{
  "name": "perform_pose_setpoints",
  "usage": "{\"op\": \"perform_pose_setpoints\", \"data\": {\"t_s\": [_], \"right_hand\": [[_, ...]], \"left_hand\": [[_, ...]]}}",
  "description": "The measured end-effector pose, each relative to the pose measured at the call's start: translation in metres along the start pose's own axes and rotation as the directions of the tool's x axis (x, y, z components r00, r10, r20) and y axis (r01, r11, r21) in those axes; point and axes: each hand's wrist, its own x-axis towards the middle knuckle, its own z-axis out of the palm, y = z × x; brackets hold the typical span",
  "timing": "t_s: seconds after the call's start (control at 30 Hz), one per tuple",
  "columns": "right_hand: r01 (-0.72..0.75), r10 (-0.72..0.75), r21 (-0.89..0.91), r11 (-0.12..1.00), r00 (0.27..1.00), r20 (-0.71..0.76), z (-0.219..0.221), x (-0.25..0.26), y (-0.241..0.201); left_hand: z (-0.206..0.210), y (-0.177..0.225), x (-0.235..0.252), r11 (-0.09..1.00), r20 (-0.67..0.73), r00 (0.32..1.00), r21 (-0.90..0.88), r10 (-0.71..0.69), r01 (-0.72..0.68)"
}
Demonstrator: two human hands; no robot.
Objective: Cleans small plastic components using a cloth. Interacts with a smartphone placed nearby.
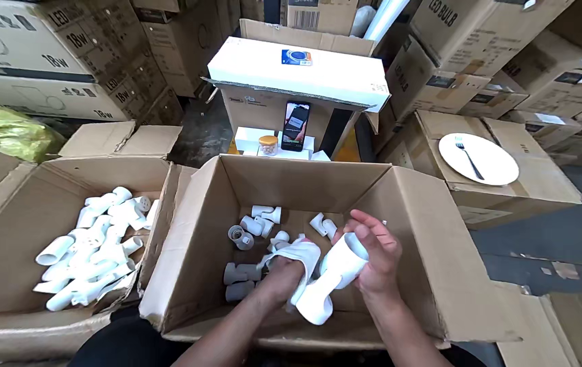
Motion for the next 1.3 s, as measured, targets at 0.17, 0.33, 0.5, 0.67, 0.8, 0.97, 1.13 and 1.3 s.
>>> {"op": "perform_pose_setpoints", "data": {"t_s": [0.17,0.33,0.5,0.67,0.8,0.97,1.13,1.3], "right_hand": [[0.037,-0.039,0.036,0.999,0.996,0.075,-0.016,0.012,-0.008],[0.004,-0.015,-0.137,0.99,0.997,-0.078,-0.012,0.013,0.003],[-0.035,-0.042,-0.352,0.935,0.977,-0.208,-0.007,0.016,0.015],[-0.258,0.142,-0.184,0.948,0.865,-0.481,-0.003,0.027,0.006],[-0.39,0.34,0.005,0.921,0.798,-0.498,-0.002,0.019,0.008],[-0.228,0.157,-0.117,0.967,0.889,-0.43,0.007,0.007,0.008],[0.021,-0.092,-0.263,0.965,0.96,-0.263,0.015,-0.001,0.0],[0.075,-0.089,-0.289,0.954,0.996,-0.033,0.004,0.001,0.002]], "left_hand": [[-0.015,-0.011,-0.013,0.95,0.46,0.888,-0.272,-0.009,0.151],[0.001,-0.014,-0.008,0.954,0.114,0.962,-0.199,0.25,-0.224],[0.002,-0.002,0.013,0.893,-0.427,0.802,0.034,0.418,-0.448],[-0.008,-0.03,-0.002,0.551,-0.061,0.627,0.547,0.777,-0.63],[-0.012,-0.038,0.003,0.31,0.094,0.565,0.756,0.82,-0.577],[-0.003,-0.026,-0.003,0.677,-0.15,0.722,0.513,0.676,-0.527],[0.002,-0.008,0.009,0.905,-0.352,0.878,-0.157,0.323,-0.396],[0.004,-0.005,0.01,0.901,-0.306,0.94,-0.348,0.152,-0.259]]}}
